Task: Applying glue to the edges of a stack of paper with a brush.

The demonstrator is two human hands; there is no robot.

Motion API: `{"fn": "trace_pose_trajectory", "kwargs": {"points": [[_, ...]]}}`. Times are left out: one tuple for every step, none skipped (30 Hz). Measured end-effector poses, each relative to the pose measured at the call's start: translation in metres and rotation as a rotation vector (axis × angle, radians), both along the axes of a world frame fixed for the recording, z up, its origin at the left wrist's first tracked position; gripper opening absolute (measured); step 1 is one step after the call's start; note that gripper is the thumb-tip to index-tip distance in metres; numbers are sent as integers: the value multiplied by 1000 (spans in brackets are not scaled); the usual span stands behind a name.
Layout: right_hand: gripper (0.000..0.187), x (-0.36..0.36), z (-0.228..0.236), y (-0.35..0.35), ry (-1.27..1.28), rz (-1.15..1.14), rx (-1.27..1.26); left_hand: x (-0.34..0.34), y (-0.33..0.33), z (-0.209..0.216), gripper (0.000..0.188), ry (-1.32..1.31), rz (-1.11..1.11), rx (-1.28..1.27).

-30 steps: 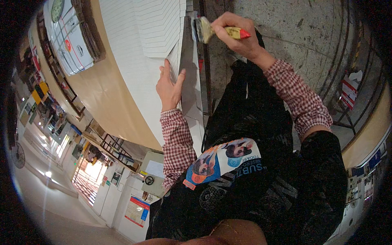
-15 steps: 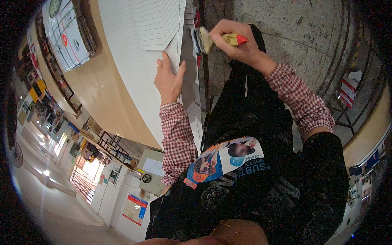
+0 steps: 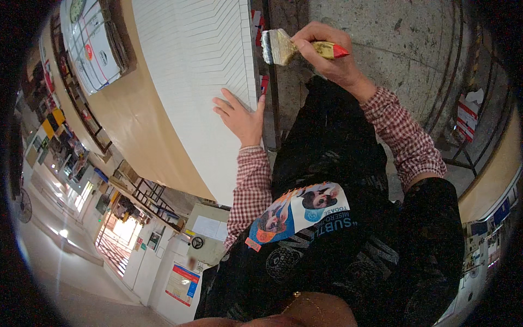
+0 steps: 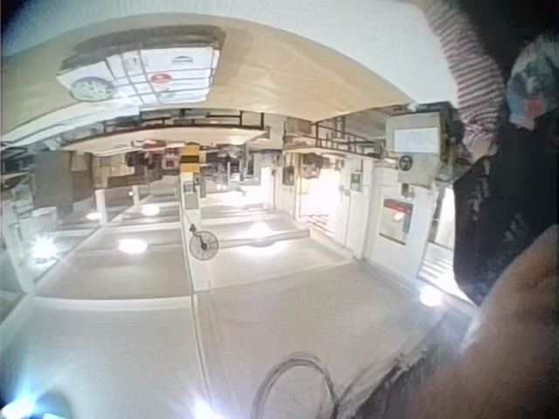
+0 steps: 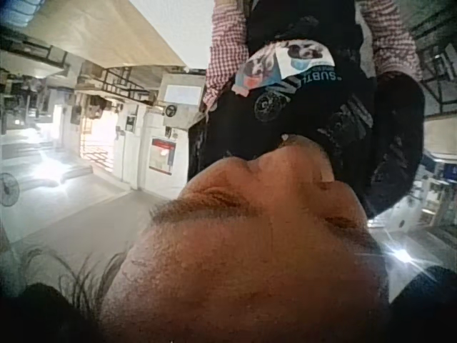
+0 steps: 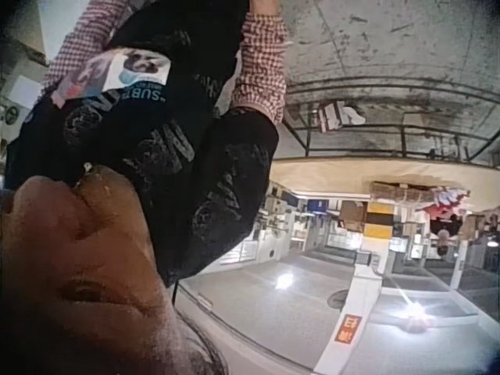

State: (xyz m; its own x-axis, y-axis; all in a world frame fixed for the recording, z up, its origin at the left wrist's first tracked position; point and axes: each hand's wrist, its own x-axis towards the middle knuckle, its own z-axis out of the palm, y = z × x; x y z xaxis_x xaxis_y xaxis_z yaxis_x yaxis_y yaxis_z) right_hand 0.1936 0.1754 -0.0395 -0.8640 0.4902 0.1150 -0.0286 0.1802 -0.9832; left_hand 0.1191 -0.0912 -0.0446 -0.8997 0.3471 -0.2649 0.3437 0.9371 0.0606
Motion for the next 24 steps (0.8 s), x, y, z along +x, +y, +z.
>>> {"fn": "trace_pose_trajectory", "kwargs": {"points": [[13, -3, -1, -1, 38, -20, 43, -6, -3, 6, 100, -57, -38, 26], [13, -6, -2, -1, 76, -41, 86, -10, -6, 13, 100, -53, -38, 24], [13, -9, -3, -1, 81, -41, 85, -15, -9, 21, 95, -130, -33, 51], [12, -13, -4, 0, 121, -45, 95, -20, -11, 26, 90, -207, -29, 79], [11, -17, -4, 1, 160, -50, 106, -24, -11, 30, 90, -204, -30, 78], [11, -21, -4, 1, 162, -50, 101, -27, -13, 34, 86, -221, -35, 91], [10, -26, -4, 2, 157, -42, 99, -30, -14, 37, 83, -239, -40, 103], [10, -29, -6, 0, 150, -35, 97, -32, -16, 38, 83, -240, -40, 98], [10, -30, -9, -2, 148, -37, 99, -35, -17, 39, 79, -236, -57, 109], [9, -30, -14, -6, 169, -48, 115, -37, -17, 38, 75, -234, -76, 121], [9, -28, -19, -11, 189, -59, 132, -38, -16, 37, 75, -238, -78, 122], [7, -23, -21, -17, 151, -44, 139, -40, -16, 36, 74, -247, -87, 149], [7, -18, -20, -25, 153, -42, 140, -42, -16, 38, 74, -250, -94, 177], [7, -12, -19, -33, 134, -19, 69, -43, -15, 39, 74, -248, -93, 180], [7, -7, -15, -38, 114, 5, 0, -43, -15, 40, 74, -262, -83, 159], [8, -3, -11, -40, 98, 44, -1, -44, -15, 41, 74, -276, -73, 139], [8, -1, -7, -39, 99, 46, 5, -44, -15, 40, 74, -275, -72, 145], [9, -1, -1, -37, 77, 41, 26, -44, -16, 40, 76, -280, -82, 134], [10, -1, 3, -35, 56, 37, 48, -44, -17, 39, 78, -285, -93, 124], [11, -6, -4, -31, 135, 2, 49, -44, -17, 39, 78, -283, -90, 126], [11, -13, -6, -26, 136, 5, 43, -44, -17, 41, 79, -260, -97, 109], [10, -21, -7, -20, 188, -16, 114, -42, -18, 40, 79, -239, -106, 94], [10, -25, -7, -18, 240, -38, 183, -41, -18, 38, 79, -240, -103, 91], [12, -25, -10, -20, 160, -32, 136, -40, -18, 35, 80, -221, -109, 92]]}}
